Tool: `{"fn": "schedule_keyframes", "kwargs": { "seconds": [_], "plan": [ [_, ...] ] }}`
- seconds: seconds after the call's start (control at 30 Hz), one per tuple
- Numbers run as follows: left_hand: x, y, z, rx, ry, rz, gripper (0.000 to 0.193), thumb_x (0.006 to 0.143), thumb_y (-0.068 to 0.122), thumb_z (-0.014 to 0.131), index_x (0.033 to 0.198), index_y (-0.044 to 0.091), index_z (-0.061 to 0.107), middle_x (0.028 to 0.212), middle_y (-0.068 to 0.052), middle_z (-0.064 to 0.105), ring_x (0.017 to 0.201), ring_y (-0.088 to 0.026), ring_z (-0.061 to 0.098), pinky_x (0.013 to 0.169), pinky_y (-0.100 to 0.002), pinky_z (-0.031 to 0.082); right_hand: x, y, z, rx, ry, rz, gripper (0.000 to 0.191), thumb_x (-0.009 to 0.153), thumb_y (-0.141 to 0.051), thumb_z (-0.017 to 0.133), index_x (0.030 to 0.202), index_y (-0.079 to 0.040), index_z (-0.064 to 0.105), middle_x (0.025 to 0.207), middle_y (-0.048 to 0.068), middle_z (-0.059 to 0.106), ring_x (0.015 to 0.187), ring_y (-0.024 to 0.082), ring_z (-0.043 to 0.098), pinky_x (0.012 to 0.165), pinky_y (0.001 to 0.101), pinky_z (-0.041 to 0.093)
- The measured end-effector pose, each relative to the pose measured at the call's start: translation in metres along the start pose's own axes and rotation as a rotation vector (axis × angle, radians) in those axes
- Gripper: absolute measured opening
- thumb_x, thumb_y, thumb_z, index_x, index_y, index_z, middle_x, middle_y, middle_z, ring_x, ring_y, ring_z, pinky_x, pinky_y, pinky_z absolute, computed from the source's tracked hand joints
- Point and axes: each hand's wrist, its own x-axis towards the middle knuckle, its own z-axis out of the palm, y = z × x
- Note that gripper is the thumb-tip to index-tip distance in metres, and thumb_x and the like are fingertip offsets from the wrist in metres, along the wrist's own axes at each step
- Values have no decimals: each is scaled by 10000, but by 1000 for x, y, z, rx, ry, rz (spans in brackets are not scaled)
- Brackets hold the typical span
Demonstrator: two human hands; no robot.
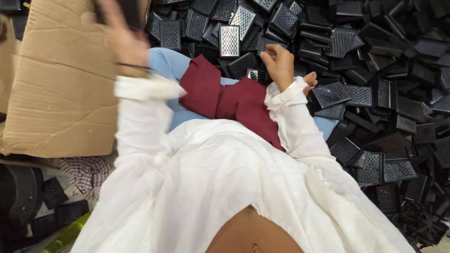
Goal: The person sits on the floor and repeatedly picks up small black plastic parts from a large pile, briefly inspects them by turning them over, and places them into a cardboard box. The task involves handling the parts one at a time and sorting them into the box.
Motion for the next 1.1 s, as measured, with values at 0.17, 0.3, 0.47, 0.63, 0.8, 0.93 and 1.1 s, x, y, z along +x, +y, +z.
{"fn": "schedule_keyframes", "kwargs": {
  "seconds": [0.17,0.3,0.47,0.63,0.8,0.93,1.1],
  "plan": [
    [49,37,-39,-593,-96,-274,603,957,497,707,1166,-66,656,1048,-119,670,974,-205,644,1036,-351,534,7,8,26,-533,-204,-231,320,865,-262,872,1077,-47,765,997,168,716,979,363,689,896,484,551],
    [-1,6,-5,-462,-220,-453,304,1005,333,665,1028,33,704,1001,-75,722,952,-186,687,912,-337,588,4,2,64,-829,-229,-488,504,678,-147,844,1170,-85,752,1200,131,661,1096,347,595,907,565,434],
    [-63,-57,44,248,-487,-224,141,986,89,737,1117,47,704,934,-18,689,766,-85,607,671,-241,513,17,-8,62,-1026,-455,-296,553,658,-249,903,1164,-101,739,1178,114,634,1151,335,556,1014,588,371],
    [-80,-75,64,752,-566,186,175,924,57,754,1077,6,685,1024,-124,708,909,-240,721,820,-355,589,16,-8,20,-461,-333,-277,314,828,-169,856,1092,-57,728,1098,134,709,1052,357,672,931,502,513],
    [-43,-50,45,1168,-258,618,463,863,108,822,1276,59,616,1399,-233,516,1341,-432,456,1128,-544,371,6,13,-25,192,-37,-177,270,985,-10,728,1228,53,629,1124,144,742,1049,178,715,916,285,573],
    [16,-32,20,1678,-184,247,686,744,212,867,1332,28,564,1375,-239,505,1243,-468,447,996,-608,337,1,32,-33,183,30,-75,241,999,8,700,1219,66,621,1115,126,745,1023,143,713,900,264,575],
    [54,-22,4,1997,-544,-342,597,758,207,854,1269,40,595,1321,-214,548,1210,-437,491,984,-576,373,-2,43,-29,381,71,-43,251,1035,-6,660,1263,64,585,1134,115,730,1020,142,694,895,253,569]
  ]
}}
